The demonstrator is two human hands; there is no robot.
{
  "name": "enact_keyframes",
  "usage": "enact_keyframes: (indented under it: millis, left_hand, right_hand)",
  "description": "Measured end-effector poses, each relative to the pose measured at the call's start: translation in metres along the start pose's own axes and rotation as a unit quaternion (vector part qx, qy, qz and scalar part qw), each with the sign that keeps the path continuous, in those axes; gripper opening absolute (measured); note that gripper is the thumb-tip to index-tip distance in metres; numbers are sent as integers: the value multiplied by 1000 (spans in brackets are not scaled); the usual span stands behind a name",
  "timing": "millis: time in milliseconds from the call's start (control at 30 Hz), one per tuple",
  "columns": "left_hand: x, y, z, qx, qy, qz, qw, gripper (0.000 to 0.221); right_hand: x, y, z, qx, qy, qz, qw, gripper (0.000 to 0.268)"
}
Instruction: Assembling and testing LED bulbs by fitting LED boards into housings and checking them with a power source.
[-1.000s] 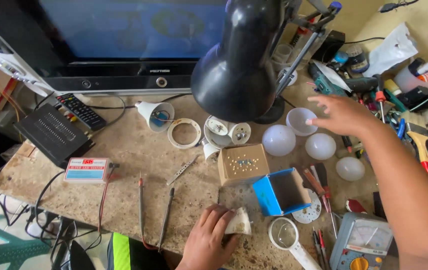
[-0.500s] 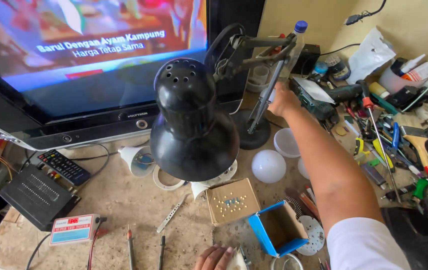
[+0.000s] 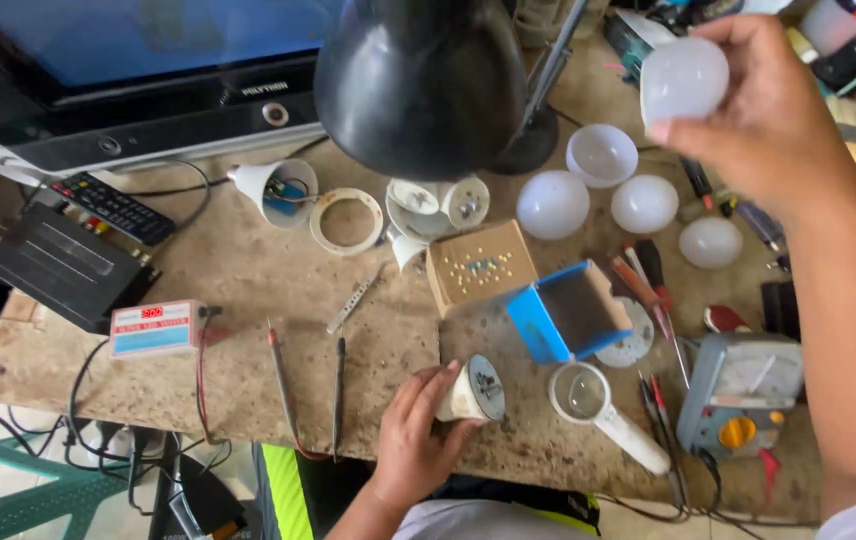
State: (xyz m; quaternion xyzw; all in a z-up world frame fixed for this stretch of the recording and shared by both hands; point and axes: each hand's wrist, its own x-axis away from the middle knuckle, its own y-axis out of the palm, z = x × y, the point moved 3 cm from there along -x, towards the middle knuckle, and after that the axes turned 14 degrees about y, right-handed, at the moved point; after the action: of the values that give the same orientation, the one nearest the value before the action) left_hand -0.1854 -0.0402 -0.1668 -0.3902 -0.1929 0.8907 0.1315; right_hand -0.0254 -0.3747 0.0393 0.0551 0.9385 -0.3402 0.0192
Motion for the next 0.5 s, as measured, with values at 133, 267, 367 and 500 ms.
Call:
enact_keyframes:
  millis: [133,267,367,500]
  left_hand:
    - [8,-2,2,71,4,4,997,63]
    - [8,-7,22,103,72,-6,992,59]
    - [17,-7,30,118,75,-6,990,58]
    - [23,-12,35,120,56,-9,991,59]
  right_hand:
    - [152,52,-43,-13,26,-93,995,83]
    - [223,116,-34,68,16,-126,990,76]
    - [239,129,-25,54,77,-130,987,74]
    - [251,136,-17,19,96,-140,985,76]
